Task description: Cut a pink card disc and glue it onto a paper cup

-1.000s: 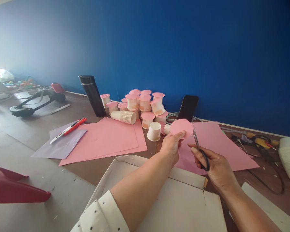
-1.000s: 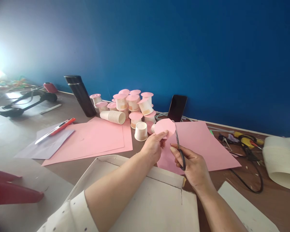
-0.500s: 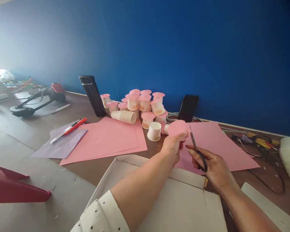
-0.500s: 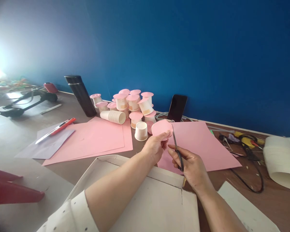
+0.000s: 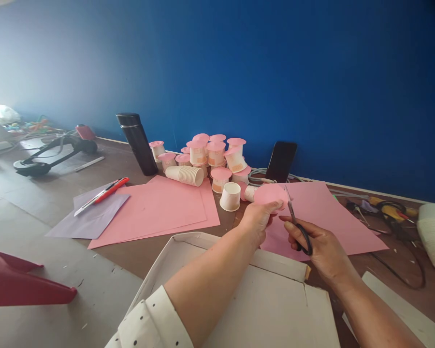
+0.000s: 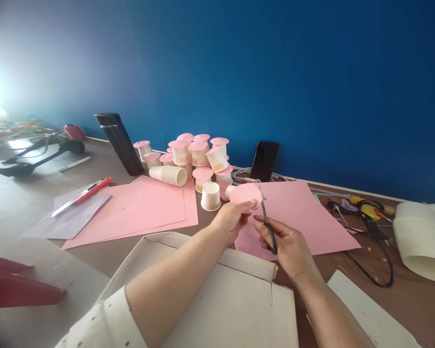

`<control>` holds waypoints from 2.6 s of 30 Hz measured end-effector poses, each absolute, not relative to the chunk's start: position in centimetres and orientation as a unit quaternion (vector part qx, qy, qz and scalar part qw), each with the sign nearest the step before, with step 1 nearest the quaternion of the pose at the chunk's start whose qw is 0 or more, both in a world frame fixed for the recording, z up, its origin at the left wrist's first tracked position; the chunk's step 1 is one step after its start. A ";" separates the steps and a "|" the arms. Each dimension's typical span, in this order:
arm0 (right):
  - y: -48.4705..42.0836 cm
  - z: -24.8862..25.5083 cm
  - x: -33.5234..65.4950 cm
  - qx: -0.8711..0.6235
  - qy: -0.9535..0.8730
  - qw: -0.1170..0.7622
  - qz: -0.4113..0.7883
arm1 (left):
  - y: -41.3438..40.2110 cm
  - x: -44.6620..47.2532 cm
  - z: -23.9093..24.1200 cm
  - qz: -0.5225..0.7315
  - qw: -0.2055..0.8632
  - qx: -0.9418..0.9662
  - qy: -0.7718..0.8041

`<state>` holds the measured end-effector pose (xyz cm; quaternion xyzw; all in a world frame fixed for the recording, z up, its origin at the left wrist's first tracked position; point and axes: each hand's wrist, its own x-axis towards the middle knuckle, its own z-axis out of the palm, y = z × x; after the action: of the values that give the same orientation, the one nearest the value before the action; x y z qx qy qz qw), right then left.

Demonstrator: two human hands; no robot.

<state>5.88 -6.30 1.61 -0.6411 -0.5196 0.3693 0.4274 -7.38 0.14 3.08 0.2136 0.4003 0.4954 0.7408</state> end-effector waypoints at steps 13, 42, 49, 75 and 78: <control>-6.4 2.1 5.5 -0.653 -0.516 0.427 0.355 | 0.4 -7.4 2.9 0.497 0.741 0.207 0.401; -6.6 2.7 4.9 -0.659 -0.503 0.435 0.351 | 0.4 -7.5 3.1 0.498 0.734 0.205 0.414; -6.5 2.2 5.2 -0.659 -0.510 0.431 0.346 | 0.5 -7.6 3.1 0.487 0.739 0.210 0.415; -6.4 2.1 5.4 -0.658 -0.491 0.441 0.363 | 0.6 -7.7 2.8 0.510 0.733 0.210 0.398; -6.5 1.9 5.5 -0.658 -0.496 0.438 0.359 | 0.5 -7.7 2.9 0.516 0.728 0.214 0.397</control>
<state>5.47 -6.47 1.95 -0.6581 -0.4962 0.3586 0.4384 -7.69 0.54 2.90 0.2141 0.3974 0.5160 0.7280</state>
